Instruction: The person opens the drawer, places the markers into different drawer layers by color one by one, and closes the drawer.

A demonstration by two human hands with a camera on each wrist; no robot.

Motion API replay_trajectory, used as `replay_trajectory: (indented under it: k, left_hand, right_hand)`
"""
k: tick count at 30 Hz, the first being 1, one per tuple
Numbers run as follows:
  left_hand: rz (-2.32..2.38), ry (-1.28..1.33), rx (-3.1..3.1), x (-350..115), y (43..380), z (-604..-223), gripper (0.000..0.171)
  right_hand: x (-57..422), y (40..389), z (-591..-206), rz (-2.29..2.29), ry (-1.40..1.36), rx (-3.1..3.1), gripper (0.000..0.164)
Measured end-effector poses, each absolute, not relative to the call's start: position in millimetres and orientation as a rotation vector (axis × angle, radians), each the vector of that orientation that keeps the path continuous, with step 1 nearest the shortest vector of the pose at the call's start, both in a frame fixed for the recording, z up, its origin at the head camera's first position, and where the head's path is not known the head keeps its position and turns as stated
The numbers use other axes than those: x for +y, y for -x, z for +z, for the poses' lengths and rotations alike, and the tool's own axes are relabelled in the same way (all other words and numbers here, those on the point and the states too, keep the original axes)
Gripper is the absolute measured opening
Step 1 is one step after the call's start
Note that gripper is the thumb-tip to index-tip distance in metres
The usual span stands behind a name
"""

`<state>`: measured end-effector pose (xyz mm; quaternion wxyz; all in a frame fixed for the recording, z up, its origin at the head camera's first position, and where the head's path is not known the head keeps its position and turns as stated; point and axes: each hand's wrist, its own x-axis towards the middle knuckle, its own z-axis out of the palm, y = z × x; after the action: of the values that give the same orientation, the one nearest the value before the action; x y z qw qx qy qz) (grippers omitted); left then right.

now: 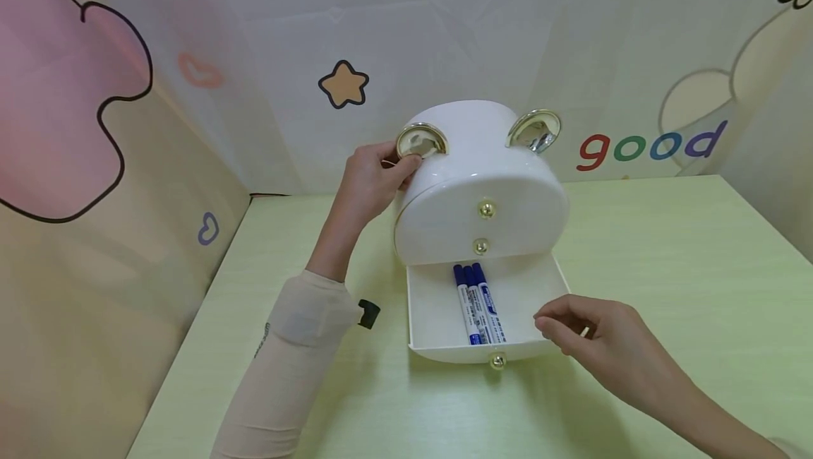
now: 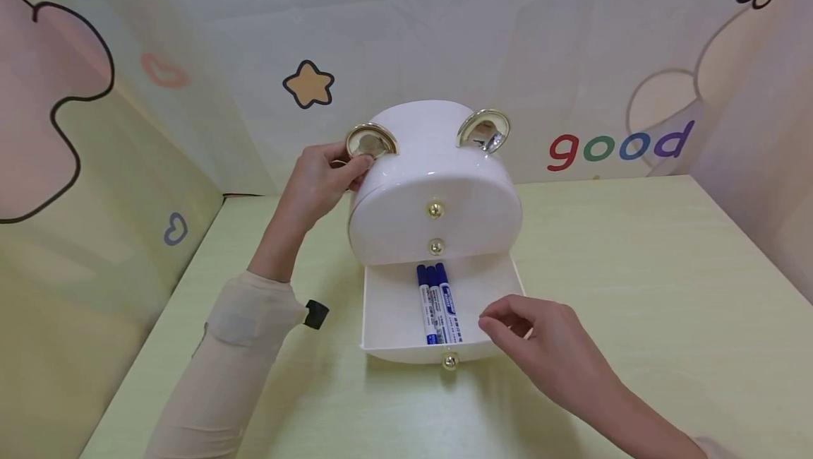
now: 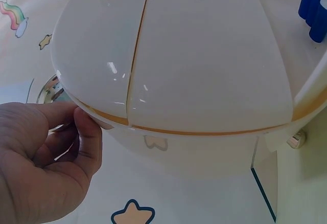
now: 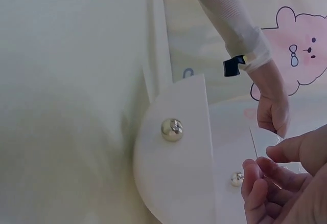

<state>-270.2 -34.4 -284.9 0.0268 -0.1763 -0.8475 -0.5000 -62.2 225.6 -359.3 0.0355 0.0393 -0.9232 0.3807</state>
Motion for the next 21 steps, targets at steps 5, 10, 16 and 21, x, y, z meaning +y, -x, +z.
replay_trajectory:
  k: [5, 10, 16, 21]
  left_hand:
    - [-1.554, 0.529, -2.624, -34.4, 269.4, -284.0, 0.019]
    - [-1.561, 0.520, -2.622, -34.3, 268.6, -283.5, 0.019]
    - [-1.565, 0.524, -2.621, -33.8, 268.6, -284.0, 0.019]
    - [-1.557, 0.527, -2.623, -33.9, 269.9, -285.0, 0.020]
  right_hand:
    - [221.9, 53.0, -372.0, 1.244, -0.142, -2.850, 0.005]
    - [219.2, 49.5, -386.1, 1.355, -0.235, -2.822, 0.006]
    - [213.3, 49.3, -403.0, 1.513, -0.231, -2.862, 0.013]
    - [206.5, 48.4, -414.8, 1.584, -0.243, -2.809, 0.010]
